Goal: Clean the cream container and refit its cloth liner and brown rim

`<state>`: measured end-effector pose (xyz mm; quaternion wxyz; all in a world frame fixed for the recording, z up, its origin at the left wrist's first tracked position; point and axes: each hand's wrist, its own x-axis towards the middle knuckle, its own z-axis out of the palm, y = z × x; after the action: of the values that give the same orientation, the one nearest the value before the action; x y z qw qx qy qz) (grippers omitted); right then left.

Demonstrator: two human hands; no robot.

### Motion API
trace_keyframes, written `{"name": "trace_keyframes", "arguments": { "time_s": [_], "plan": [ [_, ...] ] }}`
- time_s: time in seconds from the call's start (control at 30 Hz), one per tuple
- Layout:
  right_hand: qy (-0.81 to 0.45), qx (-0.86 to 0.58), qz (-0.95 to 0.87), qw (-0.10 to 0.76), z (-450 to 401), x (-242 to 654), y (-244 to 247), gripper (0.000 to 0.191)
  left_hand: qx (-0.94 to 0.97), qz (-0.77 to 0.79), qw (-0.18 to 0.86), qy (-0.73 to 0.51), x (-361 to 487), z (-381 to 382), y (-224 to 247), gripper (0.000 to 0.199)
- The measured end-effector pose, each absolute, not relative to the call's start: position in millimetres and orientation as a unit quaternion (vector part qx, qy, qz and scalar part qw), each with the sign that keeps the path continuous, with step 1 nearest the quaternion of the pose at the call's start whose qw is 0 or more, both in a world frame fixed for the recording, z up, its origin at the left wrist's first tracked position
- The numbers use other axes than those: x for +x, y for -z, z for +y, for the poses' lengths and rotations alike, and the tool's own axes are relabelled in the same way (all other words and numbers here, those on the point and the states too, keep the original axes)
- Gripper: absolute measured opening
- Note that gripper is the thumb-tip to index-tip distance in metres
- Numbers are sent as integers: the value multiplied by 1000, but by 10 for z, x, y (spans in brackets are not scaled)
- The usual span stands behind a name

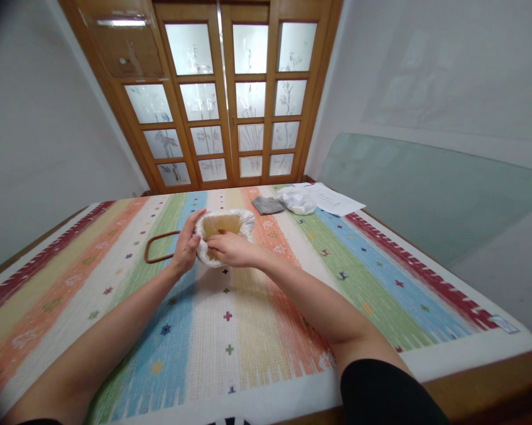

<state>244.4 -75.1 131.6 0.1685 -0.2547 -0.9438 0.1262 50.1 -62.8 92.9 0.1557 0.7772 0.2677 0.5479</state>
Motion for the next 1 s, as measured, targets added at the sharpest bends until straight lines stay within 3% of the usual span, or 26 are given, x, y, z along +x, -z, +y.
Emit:
{"name": "trace_keyframes", "arguments": {
  "time_s": [0.2, 0.47, 0.7, 1.0],
  "plan": [
    [-94, -286, -930, 212, -699, 2449, -1265, 25, 784, 283, 161, -528, 521, -656, -940, 56],
    [-53, -384, -864, 322, -858, 2468, -1467, 23, 758, 309, 172, -547, 523, -592, -911, 60],
    [-11, -392, -886, 247, -866, 2392, -1351, 25, 787, 266, 234, -504, 474, -550, -951, 80],
    [19, -403, -890, 212, -851, 2349, -1258, 22, 836, 217, 149, -482, 512, -644, -1011, 79]
  ]
}}
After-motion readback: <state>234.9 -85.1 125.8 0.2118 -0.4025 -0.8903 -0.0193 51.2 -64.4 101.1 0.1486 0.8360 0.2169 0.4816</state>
